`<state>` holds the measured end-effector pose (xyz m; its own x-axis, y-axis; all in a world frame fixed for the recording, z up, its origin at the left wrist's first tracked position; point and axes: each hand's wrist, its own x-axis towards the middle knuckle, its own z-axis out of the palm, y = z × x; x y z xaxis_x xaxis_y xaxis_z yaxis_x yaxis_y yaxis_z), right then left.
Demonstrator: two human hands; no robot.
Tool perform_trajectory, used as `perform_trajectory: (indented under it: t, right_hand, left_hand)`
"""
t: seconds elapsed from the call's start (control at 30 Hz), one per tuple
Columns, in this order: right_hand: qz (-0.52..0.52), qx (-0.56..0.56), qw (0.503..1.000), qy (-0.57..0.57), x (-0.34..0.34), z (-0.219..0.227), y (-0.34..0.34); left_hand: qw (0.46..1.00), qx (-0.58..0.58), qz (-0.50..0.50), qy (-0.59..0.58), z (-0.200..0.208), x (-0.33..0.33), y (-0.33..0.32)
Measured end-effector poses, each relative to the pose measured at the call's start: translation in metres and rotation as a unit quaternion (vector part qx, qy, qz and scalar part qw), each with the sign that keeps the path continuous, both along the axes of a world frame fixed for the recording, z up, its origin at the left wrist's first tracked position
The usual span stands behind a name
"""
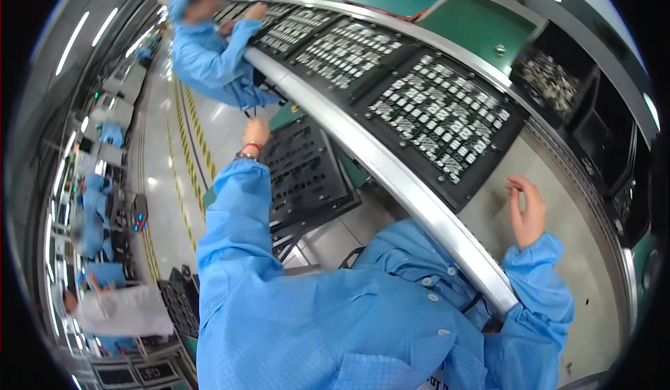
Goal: Manually placing small electronic components into a grid on a circuit board panel.
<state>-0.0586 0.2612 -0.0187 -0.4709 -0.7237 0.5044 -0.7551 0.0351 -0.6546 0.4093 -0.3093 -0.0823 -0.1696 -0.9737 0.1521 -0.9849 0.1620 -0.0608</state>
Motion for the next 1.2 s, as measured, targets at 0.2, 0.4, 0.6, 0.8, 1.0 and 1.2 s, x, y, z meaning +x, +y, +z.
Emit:
perform_trajectory:
  t: [0.2,0.4,0.6,0.8,1.0,1.2]
  right_hand:
    - [-0.037,0.059,0.998,-0.006,0.001,-0.005,0.011]
    - [-0.029,0.058,0.998,-0.004,-0.001,-0.007,0.012]
    - [-0.026,0.064,0.997,-0.023,-0.005,-0.016,0.015]
    - [-0.026,0.056,0.998,-0.015,-0.002,-0.008,0.015]
    - [-0.006,0.054,0.998,0.020,0.000,-0.009,0.014]
    - [0.025,0.020,0.999,0.001,0.023,0.031,0.019]
  left_hand:
    - [0.987,-0.075,-0.138,0.041,-0.035,-0.050,0.083]
    - [0.992,-0.003,-0.123,-0.008,-0.022,-0.052,0.068]
    - [0.969,-0.178,-0.173,0.016,-0.009,0.001,0.080]
    - [0.921,-0.373,-0.096,0.054,0.097,0.001,0.175]
    - [0.889,-0.417,-0.161,0.106,0.194,-0.039,0.289]
    - [0.783,-0.523,-0.308,0.133,0.269,-0.089,0.322]
